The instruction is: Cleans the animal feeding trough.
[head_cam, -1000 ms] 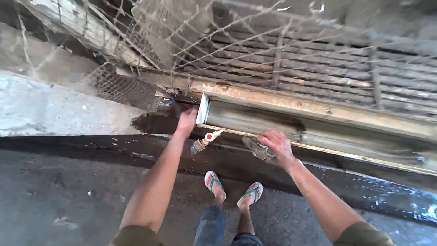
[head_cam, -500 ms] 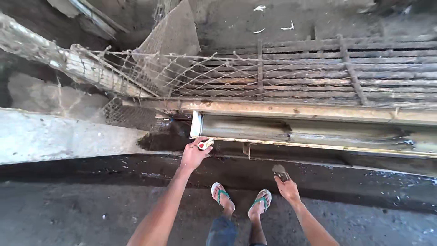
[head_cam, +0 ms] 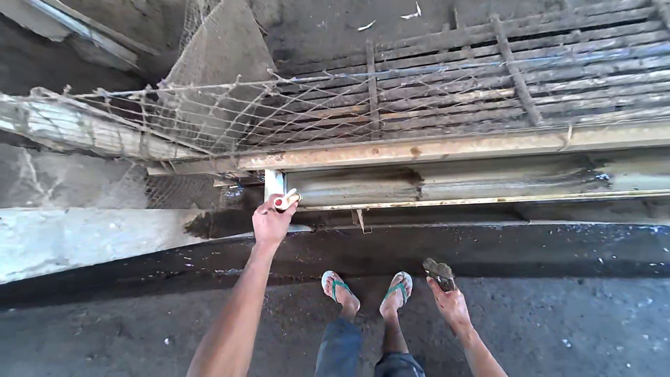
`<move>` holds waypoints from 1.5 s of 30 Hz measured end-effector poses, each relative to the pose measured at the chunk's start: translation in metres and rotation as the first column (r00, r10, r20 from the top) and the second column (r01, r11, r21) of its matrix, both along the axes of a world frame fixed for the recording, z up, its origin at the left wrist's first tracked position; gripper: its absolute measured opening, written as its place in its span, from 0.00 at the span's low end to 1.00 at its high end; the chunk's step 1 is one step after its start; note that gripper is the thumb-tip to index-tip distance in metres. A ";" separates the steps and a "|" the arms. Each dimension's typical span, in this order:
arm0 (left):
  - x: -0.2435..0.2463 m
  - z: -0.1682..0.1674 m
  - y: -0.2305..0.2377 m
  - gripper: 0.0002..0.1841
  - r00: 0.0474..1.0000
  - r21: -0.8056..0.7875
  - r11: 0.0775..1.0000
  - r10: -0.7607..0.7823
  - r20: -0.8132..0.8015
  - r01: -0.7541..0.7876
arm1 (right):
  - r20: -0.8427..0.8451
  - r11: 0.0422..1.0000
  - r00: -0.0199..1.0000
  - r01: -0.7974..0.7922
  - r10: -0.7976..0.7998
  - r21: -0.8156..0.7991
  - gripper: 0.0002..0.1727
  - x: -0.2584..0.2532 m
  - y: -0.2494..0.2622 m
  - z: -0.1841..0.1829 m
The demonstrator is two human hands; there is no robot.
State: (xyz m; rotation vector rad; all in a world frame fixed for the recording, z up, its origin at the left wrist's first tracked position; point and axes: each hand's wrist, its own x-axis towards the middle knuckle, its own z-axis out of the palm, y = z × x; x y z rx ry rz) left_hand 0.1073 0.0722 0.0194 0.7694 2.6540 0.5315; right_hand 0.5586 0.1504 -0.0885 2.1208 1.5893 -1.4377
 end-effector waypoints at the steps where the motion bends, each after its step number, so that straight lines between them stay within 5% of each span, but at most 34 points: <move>1: -0.001 -0.001 0.000 0.20 0.999 0.021 1.000 -0.018 -0.033 0.019 | -0.007 1.000 1.000 -0.008 0.008 0.008 0.28 0.000 0.002 0.001; 7: -0.002 -0.015 0.002 0.20 0.991 0.007 0.997 -0.081 -0.103 0.082 | -0.061 0.998 0.998 0.008 -0.005 0.056 0.27 -0.009 0.014 0.011; 12: -0.003 -0.022 -0.004 0.21 0.992 0.149 0.983 -0.096 -0.081 0.108 | -0.141 0.993 0.989 0.056 -0.041 0.104 0.26 -0.025 0.023 0.014; 27: 0.030 -0.025 0.027 0.38 0.904 0.096 0.944 0.330 -0.270 -0.316 | -0.175 0.994 0.984 0.045 -0.027 0.099 0.25 -0.023 0.022 0.016; 42: 0.029 -0.025 0.033 0.41 0.882 0.025 0.914 0.398 -0.253 -0.405 | -0.160 0.993 0.987 0.044 -0.026 0.108 0.24 0.004 0.022 0.019; 45: 0.027 -0.026 0.024 0.33 0.904 0.138 0.945 0.325 -0.277 -0.297 | -0.162 0.993 0.986 0.046 -0.028 0.108 0.24 0.011 0.023 0.021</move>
